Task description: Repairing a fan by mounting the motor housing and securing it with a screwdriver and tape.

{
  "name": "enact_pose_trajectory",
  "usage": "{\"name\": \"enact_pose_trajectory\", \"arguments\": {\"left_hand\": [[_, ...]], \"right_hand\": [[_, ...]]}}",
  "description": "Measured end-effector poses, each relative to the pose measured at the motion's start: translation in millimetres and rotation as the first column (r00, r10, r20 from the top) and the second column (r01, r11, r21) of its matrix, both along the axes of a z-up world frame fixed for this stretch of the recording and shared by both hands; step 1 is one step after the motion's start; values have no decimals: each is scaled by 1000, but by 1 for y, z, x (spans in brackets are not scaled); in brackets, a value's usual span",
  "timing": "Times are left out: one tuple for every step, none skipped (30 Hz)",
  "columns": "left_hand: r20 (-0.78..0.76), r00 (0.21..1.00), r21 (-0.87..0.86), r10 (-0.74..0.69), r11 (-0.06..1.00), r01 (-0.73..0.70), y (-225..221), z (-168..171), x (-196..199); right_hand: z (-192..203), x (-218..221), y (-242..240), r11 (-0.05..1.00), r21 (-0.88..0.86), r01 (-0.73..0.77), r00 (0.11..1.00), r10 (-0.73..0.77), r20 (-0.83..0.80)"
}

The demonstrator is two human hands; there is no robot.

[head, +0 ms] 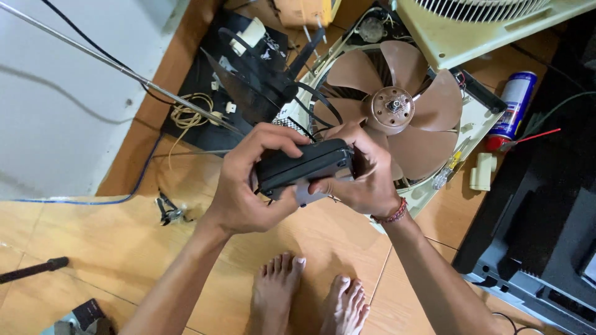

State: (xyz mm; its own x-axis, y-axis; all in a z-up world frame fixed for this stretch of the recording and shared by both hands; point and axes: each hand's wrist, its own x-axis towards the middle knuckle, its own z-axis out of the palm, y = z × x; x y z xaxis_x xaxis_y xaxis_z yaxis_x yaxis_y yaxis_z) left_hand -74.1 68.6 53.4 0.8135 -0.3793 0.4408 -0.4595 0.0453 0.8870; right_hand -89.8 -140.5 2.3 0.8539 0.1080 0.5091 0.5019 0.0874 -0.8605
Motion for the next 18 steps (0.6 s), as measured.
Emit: {"name": "enact_pose_trajectory", "arguments": {"left_hand": [[6,1000,-4,5,1000,-5,2,6,-6],[71,997,75,27,997,-32,4,11,-13],[137,990,151,44,986,-65,6,16,-20],[144,988,147,50,987,-71,12,18,-26],[157,986,151,51,986,-75,18,19,-33],[170,984,155,53,985,-80,24,21,-42],[178,982,148,62,985,-89,30,24,-50],[189,980,153,62,984,-92,35,26,-59],[196,978,164,63,982,-96,41,29,-71],[200,977,161,73,981,-106,35,33,-86],[227,971,174,74,978,-115,30,40,-94],[254,964,186,76,974,-126,24,49,-102],[273,958,192,87,971,-143,22,57,-111],[295,951,210,89,965,-156,19,66,-119],[315,945,230,84,960,-162,13,75,-127],[331,939,236,88,956,-172,13,83,-136],[350,934,250,73,953,-169,12,90,-142],[369,928,265,59,950,-166,10,98,-147]], "right_hand": [[11,-8,3,1000,-4,-5,1000,5,6],[22,-17,5,997,-73,-2,999,-1,-42],[33,-27,7,990,-142,-2,996,-11,-89],[37,-34,8,989,-146,-6,997,-6,-81],[40,-41,8,986,-164,-11,998,0,-67],[44,-49,8,983,-182,-16,999,7,-52],[49,-55,8,982,-189,-22,999,14,-44],[55,-63,8,976,-216,-27,999,21,-29],[60,-73,9,970,-240,-34,999,30,-20],[65,-87,9,969,-243,-42,999,39,-16],[72,-94,10,964,-262,-45,999,50,14],[80,-100,10,959,-281,-46,997,61,45],[88,-109,12,960,-274,-54,995,74,64],[95,-117,12,956,-288,-58,992,88,90],[102,-125,10,952,-300,-56,989,94,114],[109,-132,8,955,-292,-58,986,100,131],[117,-138,4,950,-309,-44,984,95,154],[125,-144,0,945,-326,-29,980,91,177]]}}
